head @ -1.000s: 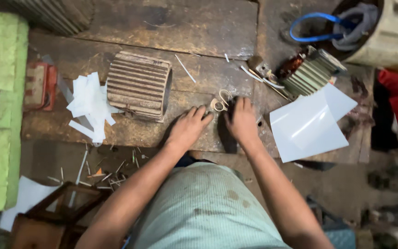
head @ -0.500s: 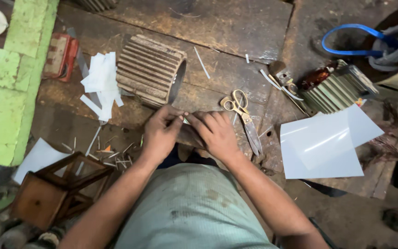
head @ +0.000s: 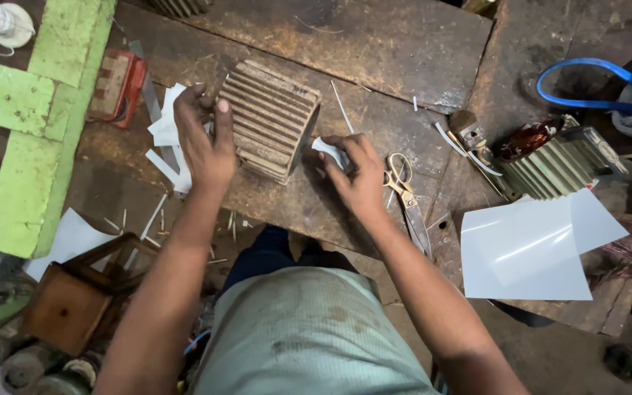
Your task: The person cuts a white plastic sheet into narrow strips using scissors at a workbench, setting the cut strips in a pile. They then pick up individual strips, fold and press them by hand, and place them back on the bench, briefly pausing to look around the workshop.
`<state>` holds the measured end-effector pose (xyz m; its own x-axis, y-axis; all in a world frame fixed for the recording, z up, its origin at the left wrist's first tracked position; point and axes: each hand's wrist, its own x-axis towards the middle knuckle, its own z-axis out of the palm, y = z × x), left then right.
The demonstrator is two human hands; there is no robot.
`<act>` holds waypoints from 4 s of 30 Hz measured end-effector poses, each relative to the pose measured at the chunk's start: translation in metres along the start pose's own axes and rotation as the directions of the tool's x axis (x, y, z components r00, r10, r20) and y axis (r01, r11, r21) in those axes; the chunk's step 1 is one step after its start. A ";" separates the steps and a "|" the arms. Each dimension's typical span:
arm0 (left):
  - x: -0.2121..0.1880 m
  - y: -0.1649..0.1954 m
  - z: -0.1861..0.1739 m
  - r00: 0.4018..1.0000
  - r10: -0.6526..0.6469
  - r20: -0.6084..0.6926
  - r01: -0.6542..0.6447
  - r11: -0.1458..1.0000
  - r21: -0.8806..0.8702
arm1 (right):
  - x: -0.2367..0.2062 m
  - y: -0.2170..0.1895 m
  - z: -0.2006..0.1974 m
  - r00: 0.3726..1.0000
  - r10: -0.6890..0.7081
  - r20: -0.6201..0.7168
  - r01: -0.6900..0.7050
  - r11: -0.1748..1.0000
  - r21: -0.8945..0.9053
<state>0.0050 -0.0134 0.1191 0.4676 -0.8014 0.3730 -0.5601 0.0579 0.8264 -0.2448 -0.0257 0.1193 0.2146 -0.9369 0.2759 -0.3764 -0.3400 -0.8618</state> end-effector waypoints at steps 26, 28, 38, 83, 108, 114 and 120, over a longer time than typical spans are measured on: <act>0.129 0.010 0.062 0.949 -0.048 0.311 -0.005 0.986 0.167 | 0.071 0.068 0.038 0.985 -0.154 -0.079 0.151 0.988 -0.044; 0.130 0.011 0.063 0.947 -0.066 0.313 0.004 0.981 0.195 | 0.077 0.072 0.037 0.988 -0.145 -0.051 0.140 0.986 -0.088; 0.133 0.026 0.062 0.932 -0.162 0.325 0.096 0.973 0.211 | 0.083 0.053 0.005 0.957 -0.282 0.061 0.288 0.933 -0.215; 0.005 -0.003 -0.001 0.959 -0.166 0.229 0.208 0.963 -0.173 | -0.020 0.090 0.098 0.887 0.446 -0.120 -0.367 0.838 0.404; 0.072 -0.148 -0.023 0.894 -0.067 0.443 0.294 0.833 -0.468 | -0.044 0.065 0.100 0.516 0.850 -0.102 -0.443 0.367 0.818; 0.064 -0.150 -0.006 0.887 -0.001 0.462 0.204 0.898 -0.390 | -0.051 0.071 0.088 0.548 0.831 -0.096 -0.572 0.456 0.681; 0.054 -0.151 0.014 0.886 0.152 0.437 0.031 0.923 -0.384 | -0.045 0.064 0.106 0.586 0.800 -0.126 -0.440 0.446 0.779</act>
<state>0.1054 -0.0738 0.0088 0.0304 -0.9619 0.2718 -0.2401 0.2570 0.9361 -0.1834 0.0028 0.0066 -0.2893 -0.8316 -0.4741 0.4403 0.3242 -0.8373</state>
